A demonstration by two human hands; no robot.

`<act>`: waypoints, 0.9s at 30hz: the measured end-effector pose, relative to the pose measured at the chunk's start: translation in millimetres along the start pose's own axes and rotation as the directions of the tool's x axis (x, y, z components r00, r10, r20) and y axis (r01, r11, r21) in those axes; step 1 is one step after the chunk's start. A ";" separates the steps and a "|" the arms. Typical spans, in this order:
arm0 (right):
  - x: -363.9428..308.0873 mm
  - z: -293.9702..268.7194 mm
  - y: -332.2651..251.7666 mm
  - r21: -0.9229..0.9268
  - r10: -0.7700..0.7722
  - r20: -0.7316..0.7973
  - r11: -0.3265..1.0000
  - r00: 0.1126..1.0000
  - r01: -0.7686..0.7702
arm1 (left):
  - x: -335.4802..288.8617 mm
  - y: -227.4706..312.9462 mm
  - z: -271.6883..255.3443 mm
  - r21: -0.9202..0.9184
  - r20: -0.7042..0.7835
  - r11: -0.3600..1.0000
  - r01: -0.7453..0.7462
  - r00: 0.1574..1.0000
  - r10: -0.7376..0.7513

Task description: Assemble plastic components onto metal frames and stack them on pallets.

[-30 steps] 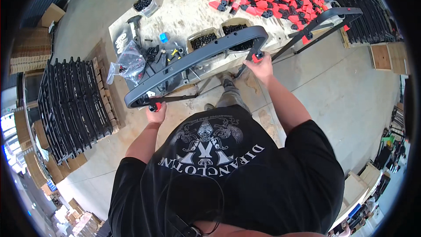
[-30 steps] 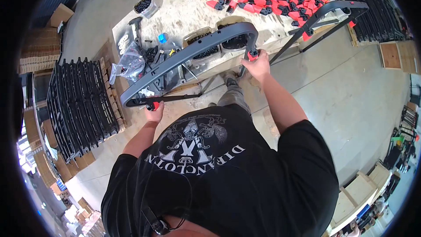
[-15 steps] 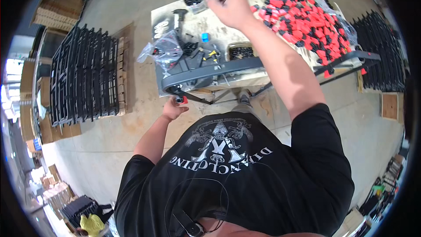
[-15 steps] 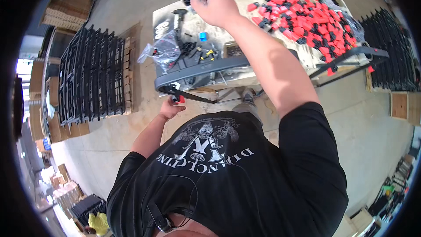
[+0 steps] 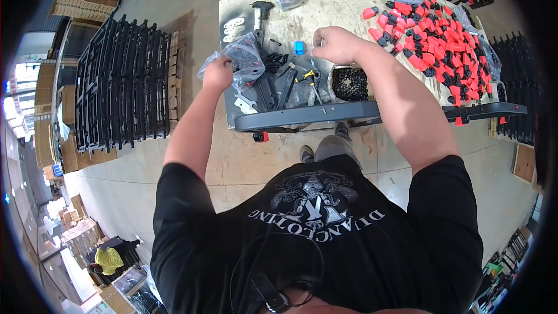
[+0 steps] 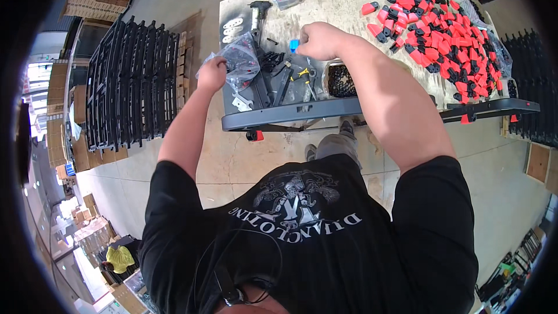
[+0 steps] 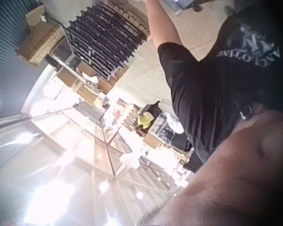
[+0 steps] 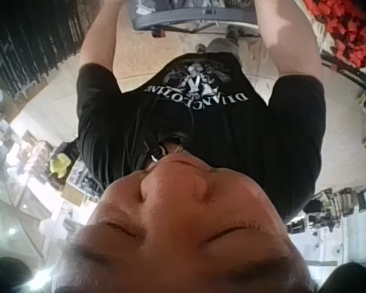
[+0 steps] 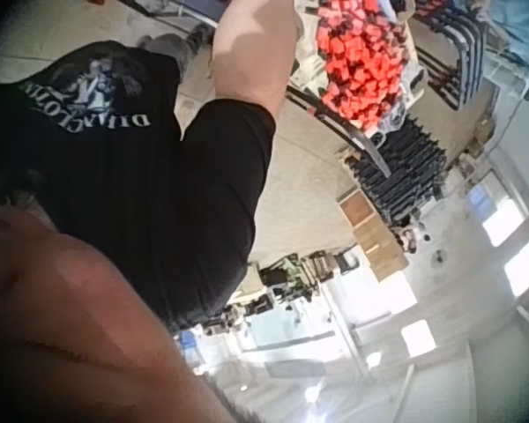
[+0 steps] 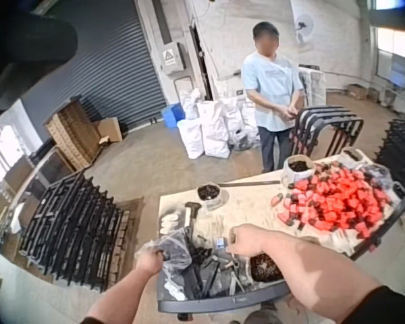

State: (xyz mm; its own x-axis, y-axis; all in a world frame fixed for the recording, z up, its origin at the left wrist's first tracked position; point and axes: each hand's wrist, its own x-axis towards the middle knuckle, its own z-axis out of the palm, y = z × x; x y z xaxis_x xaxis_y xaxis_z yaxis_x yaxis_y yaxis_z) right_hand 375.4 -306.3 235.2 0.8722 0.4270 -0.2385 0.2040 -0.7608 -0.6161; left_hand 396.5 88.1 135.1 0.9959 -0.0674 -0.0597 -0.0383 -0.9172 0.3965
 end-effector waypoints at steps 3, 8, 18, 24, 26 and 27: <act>-4.9 -1.8 9.3 0.037 0.057 0.026 0.998 0.998 -0.058 | 24.7 7.7 26.3 0.293 0.322 0.956 0.006 0.941 -0.105; -2.4 -3.5 3.7 0.062 0.027 0.074 0.998 0.997 -0.032 | 16.8 13.8 58.4 0.368 0.317 0.906 -0.210 0.944 0.090; -4.4 -3.5 8.2 0.009 0.045 0.089 0.999 0.995 -0.046 | 18.9 24.7 60.6 0.403 0.387 0.911 -0.082 0.918 -0.088; -7.1 -2.6 14.2 0.022 0.100 0.109 0.994 0.989 -0.103 | 13.4 31.7 54.0 0.335 0.457 0.941 -0.045 0.881 -0.120; -1.9 -2.0 4.9 0.026 0.077 0.132 0.996 0.988 -0.081 | 19.7 -3.0 57.8 0.318 0.424 0.948 0.027 0.890 -0.168; -1.8 -1.5 6.7 0.023 0.078 0.132 0.996 0.988 -0.082 | 23.9 -4.5 59.3 0.290 0.415 0.955 0.065 0.890 -0.187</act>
State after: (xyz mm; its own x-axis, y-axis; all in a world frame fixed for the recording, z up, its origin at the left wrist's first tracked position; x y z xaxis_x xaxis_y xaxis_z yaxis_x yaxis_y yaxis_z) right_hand 375.8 -313.0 232.6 0.8189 0.4274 -0.3830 0.1217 -0.7816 -0.6118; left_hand 415.6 67.3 77.6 0.8600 -0.0517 -0.5076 0.0045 -0.9940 0.1090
